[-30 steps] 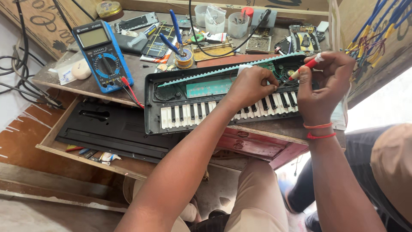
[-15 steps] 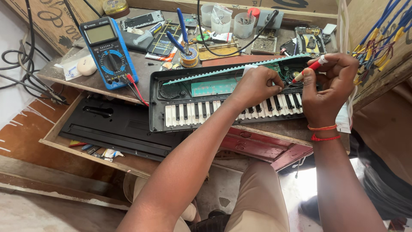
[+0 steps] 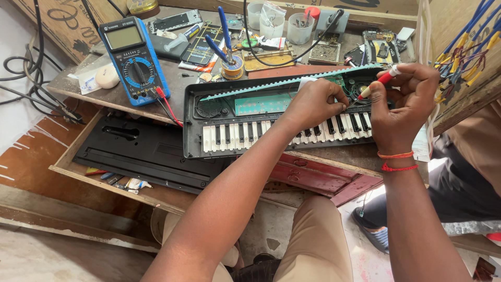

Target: The person repairs a toy electronic keyboard on a cluttered workbench. They use a screwdriver to unscrew and adjust components on the keyboard's circuit board, reposition the keyboard, and continue working on its internal parts with the screwdriver.

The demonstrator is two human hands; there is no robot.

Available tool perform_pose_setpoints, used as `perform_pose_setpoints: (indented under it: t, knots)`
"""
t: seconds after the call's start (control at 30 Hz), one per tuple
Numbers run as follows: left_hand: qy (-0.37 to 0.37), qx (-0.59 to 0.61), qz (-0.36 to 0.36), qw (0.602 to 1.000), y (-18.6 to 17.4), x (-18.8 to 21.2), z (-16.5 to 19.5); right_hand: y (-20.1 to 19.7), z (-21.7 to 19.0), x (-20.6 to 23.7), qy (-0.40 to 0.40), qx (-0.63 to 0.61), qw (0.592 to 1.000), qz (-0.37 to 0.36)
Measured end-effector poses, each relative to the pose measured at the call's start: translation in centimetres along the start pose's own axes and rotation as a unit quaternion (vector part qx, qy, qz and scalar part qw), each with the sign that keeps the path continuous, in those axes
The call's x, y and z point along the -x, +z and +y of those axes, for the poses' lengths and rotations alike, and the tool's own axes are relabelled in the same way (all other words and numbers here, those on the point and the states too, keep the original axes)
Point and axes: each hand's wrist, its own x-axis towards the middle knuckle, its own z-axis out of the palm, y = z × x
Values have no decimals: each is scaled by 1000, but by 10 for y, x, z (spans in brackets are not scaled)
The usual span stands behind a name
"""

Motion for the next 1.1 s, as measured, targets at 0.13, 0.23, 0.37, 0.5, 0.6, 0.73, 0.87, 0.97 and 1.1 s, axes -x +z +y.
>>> perform_pose_setpoints:
  t: [0.13,0.23,0.37,0.5,0.6,0.73,0.87,0.97,1.1]
  knots:
    - [18,-2,8,1000,-1,1,0,-1,-1,-1,-22,45,999,-10]
    - [17,-3,9,1000,-2,1,3,0,-4,-1,-23,12,999,-23]
    - [1,-8,1,1000,-4,2,6,1,-5,-2,1,-13,1000,-20]
    - [4,-13,2,1000,-5,2,8,-1,-5,-3,-24,19,999,-20]
    - [14,-5,11,1000,-4,3,8,-1,-5,-2,-13,-19,999,-34]
    - [14,-9,11,1000,-3,2,6,0,0,-4,25,-32,999,-8]
    - [23,-7,14,1000,-2,1,3,-2,0,-5,-24,-10,1000,-7]
    - [28,-7,17,999,0,1,2,-1,-6,-5,5,-38,999,-18]
    - [48,3,30,998,0,1,1,1,-8,-10,46,-47,998,-4]
